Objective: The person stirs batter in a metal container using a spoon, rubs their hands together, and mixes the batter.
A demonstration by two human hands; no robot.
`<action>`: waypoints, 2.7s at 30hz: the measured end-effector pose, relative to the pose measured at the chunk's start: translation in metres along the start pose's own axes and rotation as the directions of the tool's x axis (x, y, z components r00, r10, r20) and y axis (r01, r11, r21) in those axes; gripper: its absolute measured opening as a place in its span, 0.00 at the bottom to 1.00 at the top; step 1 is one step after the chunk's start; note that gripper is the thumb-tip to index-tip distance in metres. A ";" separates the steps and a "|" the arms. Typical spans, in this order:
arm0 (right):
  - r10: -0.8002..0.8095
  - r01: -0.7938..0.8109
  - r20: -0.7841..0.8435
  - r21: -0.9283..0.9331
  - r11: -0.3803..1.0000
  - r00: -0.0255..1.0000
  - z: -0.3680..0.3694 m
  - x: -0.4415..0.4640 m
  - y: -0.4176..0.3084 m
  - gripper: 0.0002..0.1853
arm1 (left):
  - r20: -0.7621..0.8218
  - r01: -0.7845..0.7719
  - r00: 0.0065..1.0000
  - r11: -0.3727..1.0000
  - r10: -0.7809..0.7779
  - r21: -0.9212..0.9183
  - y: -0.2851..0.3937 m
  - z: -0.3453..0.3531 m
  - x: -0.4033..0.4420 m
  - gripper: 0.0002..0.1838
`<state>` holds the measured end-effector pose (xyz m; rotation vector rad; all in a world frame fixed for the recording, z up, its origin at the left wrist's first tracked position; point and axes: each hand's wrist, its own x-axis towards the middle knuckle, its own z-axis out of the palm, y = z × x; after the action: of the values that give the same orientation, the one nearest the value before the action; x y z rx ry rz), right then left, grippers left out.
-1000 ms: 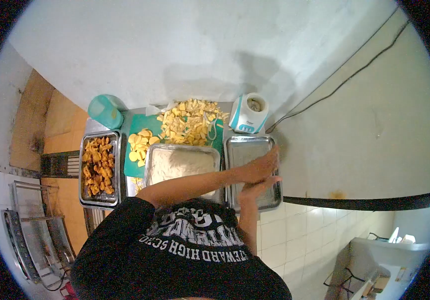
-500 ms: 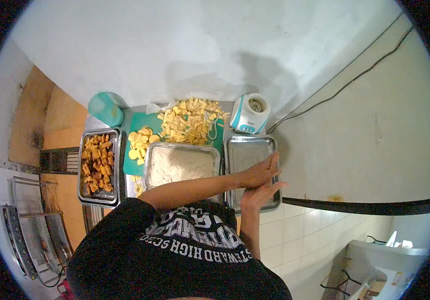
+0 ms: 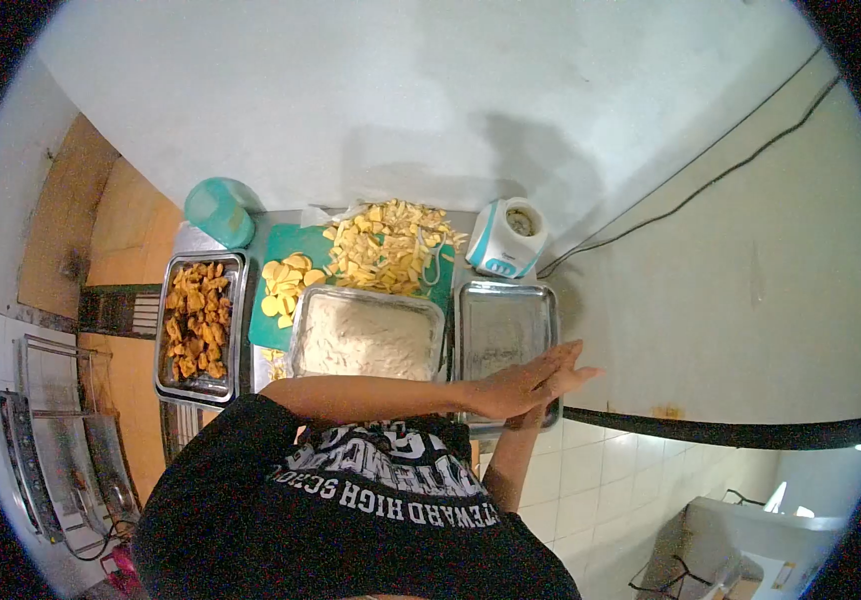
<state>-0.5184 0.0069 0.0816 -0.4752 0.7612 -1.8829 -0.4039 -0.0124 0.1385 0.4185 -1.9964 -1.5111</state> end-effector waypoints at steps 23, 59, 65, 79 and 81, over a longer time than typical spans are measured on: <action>0.091 -0.097 -0.235 -0.017 0.995 0.968 0.083 -0.049 0.002 0.48 | -0.120 0.256 0.965 0.932 -0.232 0.258 -0.023 0.026 0.019 0.47; -0.079 0.083 -0.039 0.134 0.987 0.996 0.089 -0.059 -0.006 0.34 | 0.050 -0.234 0.956 0.652 0.288 0.721 0.067 -0.013 -0.007 0.50; -0.019 0.015 0.032 0.115 0.993 0.999 0.081 -0.059 0.005 0.35 | 0.049 -0.207 0.969 0.680 0.244 0.703 0.059 -0.015 -0.022 0.48; 0.064 -0.076 0.082 0.152 0.986 0.995 0.087 -0.048 -0.004 0.33 | -0.099 -0.180 0.945 0.751 0.310 0.636 0.048 0.006 -0.002 0.41; 0.083 -0.093 0.067 0.152 0.984 0.994 0.091 -0.057 -0.008 0.32 | -0.065 -0.190 0.953 0.752 0.295 0.632 0.038 0.010 -0.011 0.41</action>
<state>-0.4431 0.0346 0.1539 -0.3918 0.5819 -1.8207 -0.3978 0.0126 0.1701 0.4955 -2.2763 -0.6002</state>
